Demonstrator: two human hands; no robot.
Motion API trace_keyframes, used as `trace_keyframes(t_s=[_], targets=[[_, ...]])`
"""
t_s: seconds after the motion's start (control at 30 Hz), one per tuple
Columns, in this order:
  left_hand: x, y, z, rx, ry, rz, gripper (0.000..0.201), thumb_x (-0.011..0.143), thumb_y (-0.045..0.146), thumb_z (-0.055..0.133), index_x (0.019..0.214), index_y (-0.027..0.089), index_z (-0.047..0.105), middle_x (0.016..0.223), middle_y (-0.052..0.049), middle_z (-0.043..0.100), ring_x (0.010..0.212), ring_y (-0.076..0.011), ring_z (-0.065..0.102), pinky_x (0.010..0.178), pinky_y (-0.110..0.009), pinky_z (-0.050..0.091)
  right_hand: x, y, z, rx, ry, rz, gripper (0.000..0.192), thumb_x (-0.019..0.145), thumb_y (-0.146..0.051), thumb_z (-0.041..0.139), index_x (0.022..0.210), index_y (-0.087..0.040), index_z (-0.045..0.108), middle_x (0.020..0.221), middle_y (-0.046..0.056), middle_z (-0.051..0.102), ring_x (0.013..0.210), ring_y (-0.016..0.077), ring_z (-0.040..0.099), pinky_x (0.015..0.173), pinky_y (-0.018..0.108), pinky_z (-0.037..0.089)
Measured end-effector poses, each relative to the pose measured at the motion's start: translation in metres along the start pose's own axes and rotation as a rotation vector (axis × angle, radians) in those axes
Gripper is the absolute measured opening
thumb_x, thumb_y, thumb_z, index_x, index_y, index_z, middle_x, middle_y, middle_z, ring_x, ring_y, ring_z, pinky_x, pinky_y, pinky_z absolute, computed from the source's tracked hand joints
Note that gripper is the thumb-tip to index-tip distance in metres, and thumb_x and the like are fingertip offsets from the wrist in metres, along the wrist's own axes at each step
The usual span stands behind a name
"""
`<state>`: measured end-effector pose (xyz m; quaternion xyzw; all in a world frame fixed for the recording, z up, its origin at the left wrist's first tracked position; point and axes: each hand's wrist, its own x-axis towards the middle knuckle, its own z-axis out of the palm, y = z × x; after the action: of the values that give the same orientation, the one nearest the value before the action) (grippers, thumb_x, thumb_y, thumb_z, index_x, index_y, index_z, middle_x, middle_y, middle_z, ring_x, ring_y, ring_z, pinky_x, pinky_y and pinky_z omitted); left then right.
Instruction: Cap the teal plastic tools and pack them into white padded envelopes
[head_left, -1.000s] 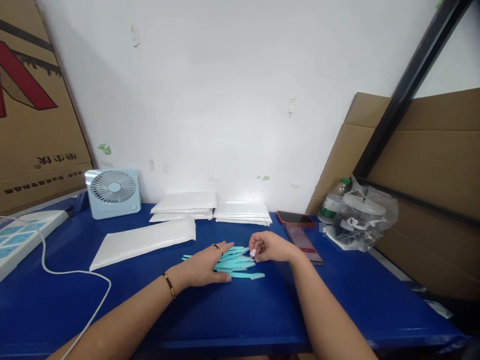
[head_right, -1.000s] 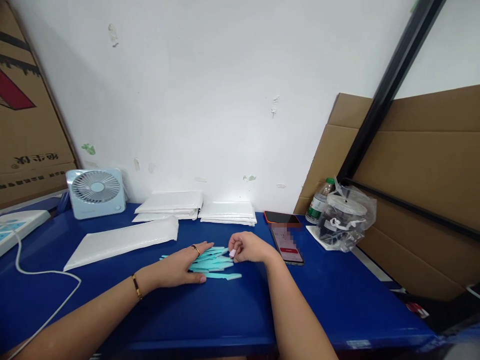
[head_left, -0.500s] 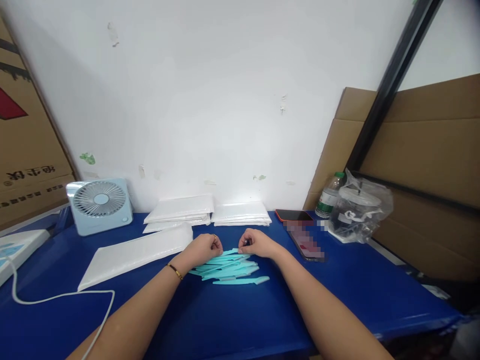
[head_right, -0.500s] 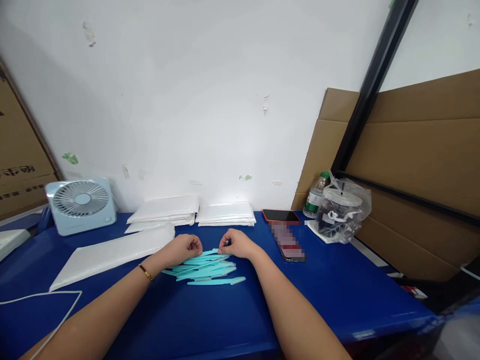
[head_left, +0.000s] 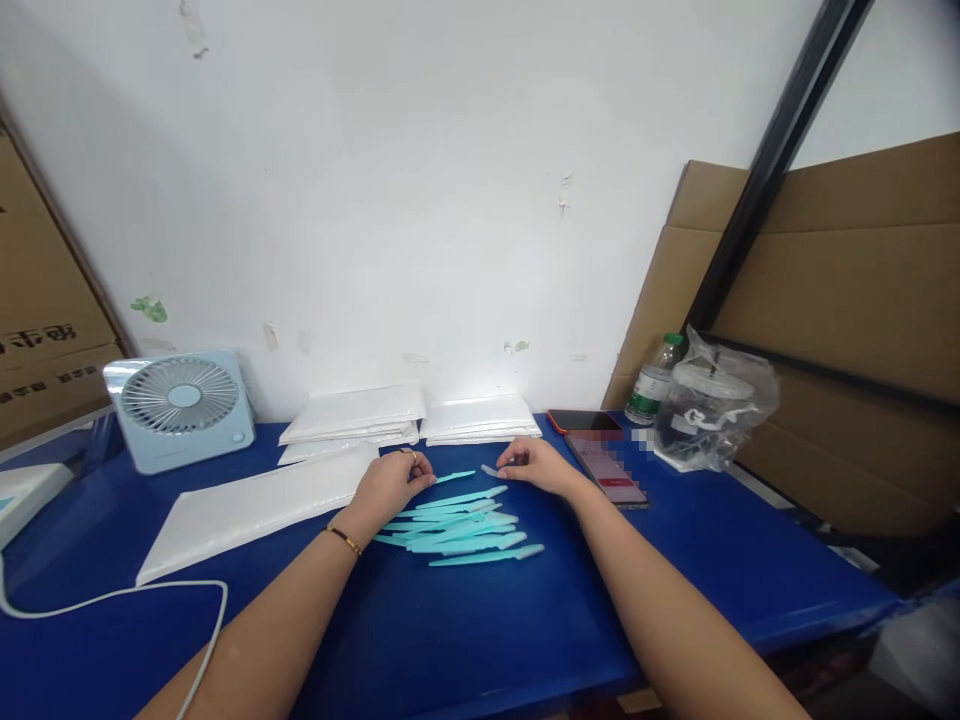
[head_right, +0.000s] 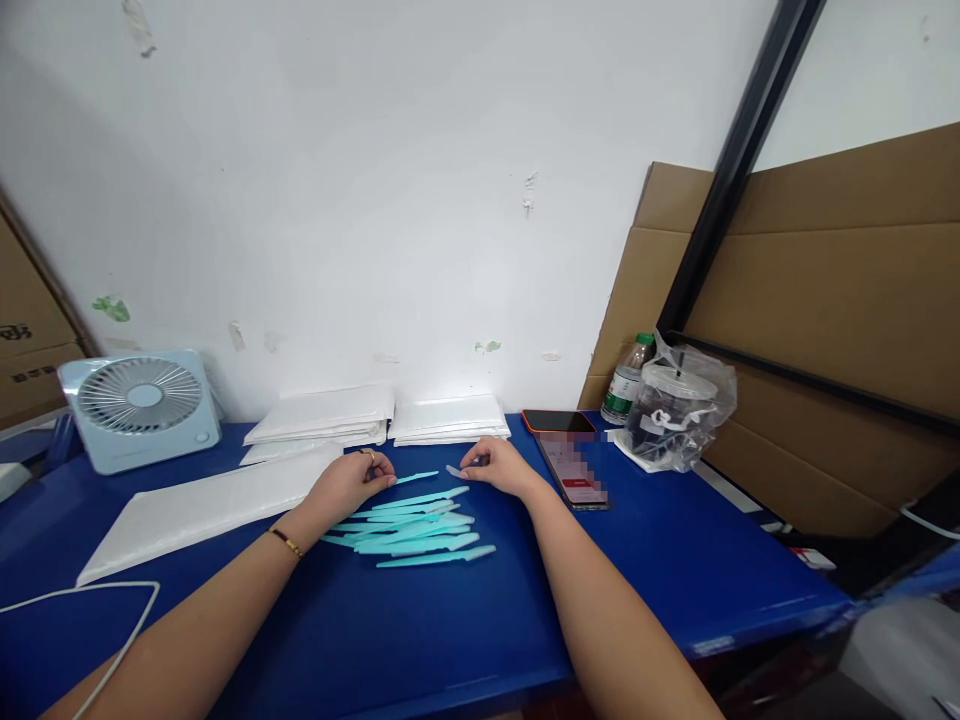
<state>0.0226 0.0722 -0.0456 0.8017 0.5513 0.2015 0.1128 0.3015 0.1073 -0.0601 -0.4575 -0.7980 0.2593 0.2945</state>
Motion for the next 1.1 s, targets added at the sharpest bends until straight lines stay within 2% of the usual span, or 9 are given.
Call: trace_keyframes(t_s=[0.1, 0.23, 0.43, 0.6, 0.7, 0.8, 0.9, 1.1], targets=[[-0.003, 0.007, -0.002, -0.042, -0.063, 0.079, 0.027, 0.073, 0.048, 0.055, 0.079, 0.024, 0.066, 0.083, -0.001, 0.066, 0.075, -0.0170, 0.057, 0.062, -0.025, 0.037, -0.005, -0.006, -0.006, 0.005, -0.095, -0.090, 0.028, 0.065, -0.042, 0.072, 0.082, -0.019, 0.072, 0.078, 0.003, 0.058, 0.067, 0.0122, 0.051, 0.058, 0.022, 0.039], [-0.003, 0.014, 0.000, -0.043, -0.156, 0.108, 0.025, 0.072, 0.046, 0.057, 0.075, 0.024, 0.068, 0.078, 0.001, 0.067, 0.071, -0.0150, 0.056, 0.061, -0.023, 0.036, -0.005, -0.010, 0.001, -0.011, -0.163, -0.125, 0.028, 0.061, -0.041, 0.075, 0.077, -0.019, 0.073, 0.076, 0.002, 0.057, 0.066, 0.0119, 0.052, 0.056, 0.022, 0.038], [0.001, 0.008, 0.001, 0.005, -0.124, 0.053, 0.023, 0.073, 0.044, 0.056, 0.072, 0.025, 0.069, 0.075, 0.001, 0.067, 0.069, -0.0151, 0.057, 0.058, -0.024, 0.035, -0.003, 0.000, 0.000, -0.056, -0.098, -0.102, 0.018, 0.066, -0.035, 0.072, 0.075, -0.019, 0.072, 0.076, 0.002, 0.058, 0.067, 0.0126, 0.054, 0.060, 0.023, 0.040], [0.000, 0.000, -0.005, 0.086, -0.022, 0.048, 0.020, 0.075, 0.039, 0.054, 0.074, 0.024, 0.068, 0.078, 0.000, 0.067, 0.072, -0.0159, 0.058, 0.062, -0.025, 0.036, -0.005, -0.002, -0.007, -0.119, 0.011, -0.099, 0.019, 0.066, -0.033, 0.072, 0.077, -0.018, 0.070, 0.078, 0.002, 0.057, 0.066, 0.0122, 0.052, 0.060, 0.023, 0.040], [-0.003, 0.002, -0.009, 0.057, -0.031, 0.055, 0.024, 0.075, 0.043, 0.054, 0.077, 0.024, 0.068, 0.079, 0.000, 0.067, 0.072, -0.0156, 0.058, 0.061, -0.025, 0.036, -0.008, -0.013, -0.005, -0.042, -0.079, -0.147, 0.019, 0.071, -0.036, 0.069, 0.080, -0.019, 0.070, 0.080, 0.002, 0.056, 0.068, 0.0118, 0.052, 0.060, 0.022, 0.040], [-0.006, 0.007, -0.010, 0.007, -0.130, 0.098, 0.025, 0.070, 0.047, 0.058, 0.078, 0.025, 0.069, 0.079, 0.002, 0.067, 0.071, -0.0149, 0.058, 0.059, -0.023, 0.036, -0.009, -0.022, 0.002, -0.004, -0.166, -0.165, 0.020, 0.071, -0.036, 0.068, 0.082, -0.019, 0.071, 0.080, 0.002, 0.056, 0.068, 0.0112, 0.053, 0.060, 0.022, 0.040], [-0.007, 0.011, -0.007, -0.007, -0.200, 0.110, 0.021, 0.069, 0.043, 0.060, 0.075, 0.026, 0.069, 0.076, 0.002, 0.068, 0.068, -0.0139, 0.058, 0.058, -0.022, 0.035, -0.009, -0.026, 0.011, -0.042, -0.182, -0.171, 0.021, 0.070, -0.037, 0.070, 0.080, -0.019, 0.071, 0.080, 0.001, 0.054, 0.068, 0.0105, 0.052, 0.059, 0.021, 0.039], [-0.004, 0.015, 0.000, 0.042, -0.150, 0.085, 0.018, 0.073, 0.038, 0.056, 0.069, 0.025, 0.067, 0.071, 0.003, 0.067, 0.065, -0.0138, 0.057, 0.058, -0.023, 0.034, -0.007, -0.033, 0.018, -0.172, -0.154, -0.207, 0.014, 0.071, -0.032, 0.069, 0.078, -0.019, 0.070, 0.079, 0.001, 0.054, 0.066, 0.0099, 0.050, 0.057, 0.020, 0.036]])
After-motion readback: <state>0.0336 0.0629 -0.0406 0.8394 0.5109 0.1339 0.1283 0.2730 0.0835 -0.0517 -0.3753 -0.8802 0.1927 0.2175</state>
